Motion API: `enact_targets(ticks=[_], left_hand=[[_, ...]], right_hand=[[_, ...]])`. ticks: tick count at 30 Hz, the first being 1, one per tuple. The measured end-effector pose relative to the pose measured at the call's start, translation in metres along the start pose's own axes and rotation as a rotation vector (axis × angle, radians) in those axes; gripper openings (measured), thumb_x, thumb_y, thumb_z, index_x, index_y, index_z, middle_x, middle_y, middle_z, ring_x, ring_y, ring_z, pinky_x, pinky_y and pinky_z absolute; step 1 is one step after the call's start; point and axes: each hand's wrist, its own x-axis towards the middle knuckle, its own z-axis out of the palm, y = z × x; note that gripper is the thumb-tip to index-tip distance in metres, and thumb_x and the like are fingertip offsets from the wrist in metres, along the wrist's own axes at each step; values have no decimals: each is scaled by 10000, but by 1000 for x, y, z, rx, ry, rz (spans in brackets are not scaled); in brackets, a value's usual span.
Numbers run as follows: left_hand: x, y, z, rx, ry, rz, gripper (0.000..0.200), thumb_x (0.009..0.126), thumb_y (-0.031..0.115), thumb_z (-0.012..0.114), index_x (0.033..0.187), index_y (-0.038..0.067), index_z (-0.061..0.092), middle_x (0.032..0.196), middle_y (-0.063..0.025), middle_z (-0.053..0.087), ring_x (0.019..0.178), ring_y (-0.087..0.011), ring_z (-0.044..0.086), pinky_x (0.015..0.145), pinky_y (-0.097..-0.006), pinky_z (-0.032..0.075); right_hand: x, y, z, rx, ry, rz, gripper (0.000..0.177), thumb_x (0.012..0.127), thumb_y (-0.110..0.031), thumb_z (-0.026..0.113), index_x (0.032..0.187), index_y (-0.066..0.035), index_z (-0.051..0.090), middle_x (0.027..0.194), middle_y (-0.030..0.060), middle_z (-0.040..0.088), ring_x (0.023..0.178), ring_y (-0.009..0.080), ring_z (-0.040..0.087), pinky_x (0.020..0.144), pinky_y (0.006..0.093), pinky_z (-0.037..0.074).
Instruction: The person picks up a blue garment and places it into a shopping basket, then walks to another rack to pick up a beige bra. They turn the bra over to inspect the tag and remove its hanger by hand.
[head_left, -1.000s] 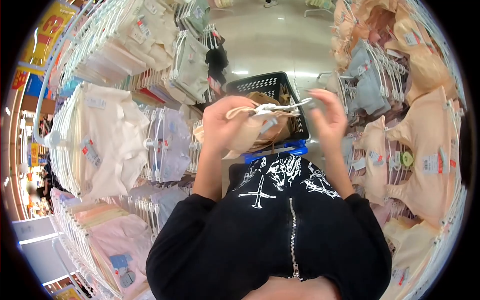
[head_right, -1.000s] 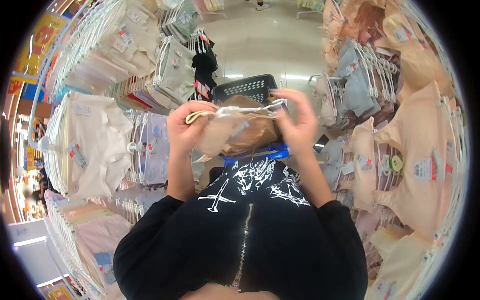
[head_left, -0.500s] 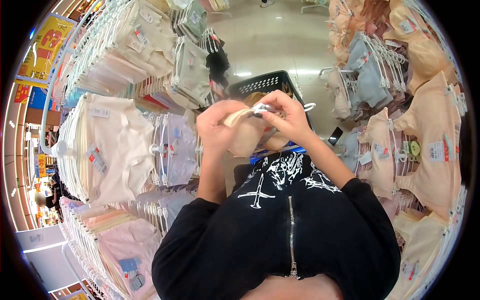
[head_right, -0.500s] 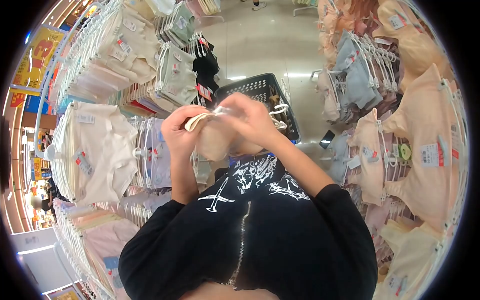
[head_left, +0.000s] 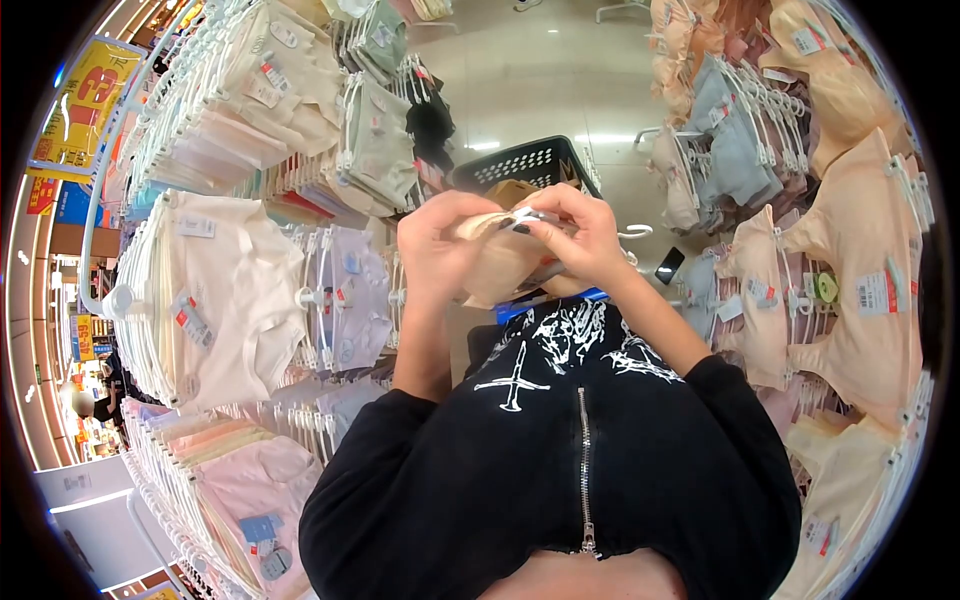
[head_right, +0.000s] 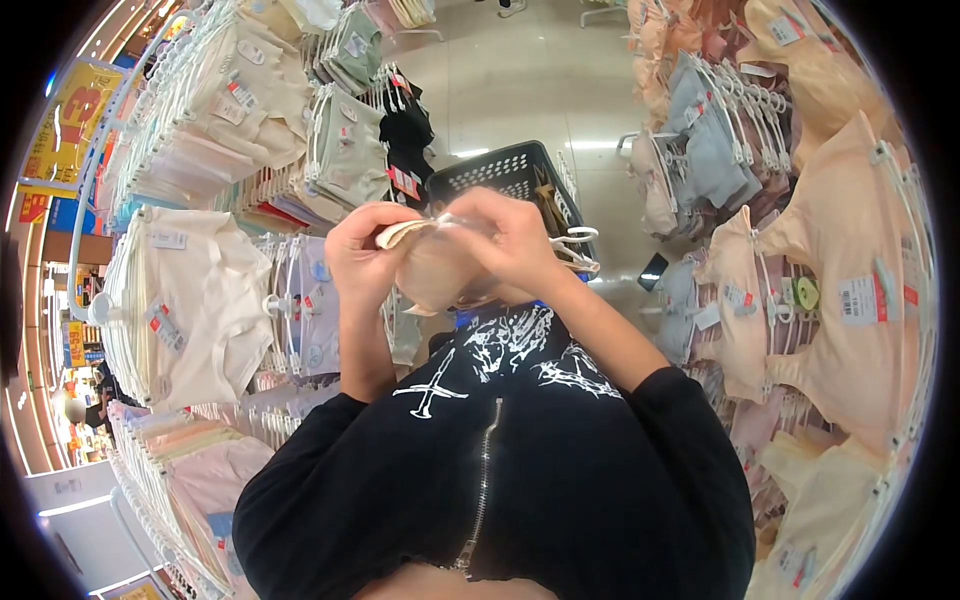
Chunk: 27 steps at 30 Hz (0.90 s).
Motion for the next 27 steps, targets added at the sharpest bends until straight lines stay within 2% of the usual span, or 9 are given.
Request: enact_targets(ticks=[7, 10, 16, 19, 22, 24, 25, 27], left_hand=[[-1, 2, 3, 30, -8, 45, 164, 628, -78, 632, 774, -5, 651, 743, -70, 632, 690, -154, 602, 642, -240, 460], [-4, 2, 2, 7, -26, 68, 175, 629, -84, 621, 781, -2, 646, 755, -72, 635, 698, -159, 601, 642, -242, 458], [-7, -7, -1, 110, -57, 186, 170, 633, -50, 630, 797, -7, 640, 778, -79, 637, 698, -160, 594, 634, -258, 459], [-1, 3, -11, 116, -200, 206, 162, 666, -30, 633, 827, -11, 643, 797, -88, 643, 721, -163, 606, 657, -264, 469], [0, 17, -20, 142, -248, 89, 158, 709, -11, 630, 866, -14, 646, 823, -92, 650, 739, -164, 621, 679, -262, 480], [-4, 9, -20, 100, -253, -72, 156, 748, 20, 623, 899, -14, 646, 838, -99, 651, 741, -165, 632, 684, -256, 490], [-7, 4, -15, 72, -257, -148, 156, 752, 23, 620, 901, -14, 645, 836, -100, 649, 736, -163, 633, 676, -253, 491], [-18, -16, -8, 42, -239, -264, 178, 754, 44, 626, 925, -4, 636, 858, -109, 639, 759, -186, 635, 686, -267, 491]], right_hand=[[-1, 0, -2, -35, 18, -40, 151, 766, -47, 623, 906, 8, 620, 828, 89, 635, 753, 155, 611, 680, 256, 473], [-3, -1, -6, -161, -50, -39, 132, 781, -4, 608, 909, 26, 604, 884, 102, 641, 794, 156, 621, 713, 259, 499], [-6, 2, -6, -192, -76, -41, 119, 767, -20, 628, 876, 26, 612, 865, 111, 647, 746, 173, 633, 650, 264, 512], [-7, -1, -5, -323, -60, -144, 121, 753, -25, 644, 865, 14, 619, 838, 111, 651, 699, 183, 636, 611, 266, 514], [-4, -6, -4, -481, -10, -392, 125, 742, -22, 654, 862, -1, 629, 816, 105, 654, 673, 186, 637, 583, 263, 509], [-4, -1, -3, -422, -11, -410, 135, 738, -18, 657, 870, -6, 630, 820, 99, 653, 669, 171, 631, 558, 255, 494], [-6, 2, -3, -392, -11, -416, 141, 736, -15, 658, 874, -8, 631, 823, 96, 652, 666, 163, 628, 546, 251, 486], [-13, 10, -4, -355, -32, -202, 132, 746, -15, 654, 874, -3, 626, 818, 88, 649, 661, 139, 617, 531, 240, 468]])
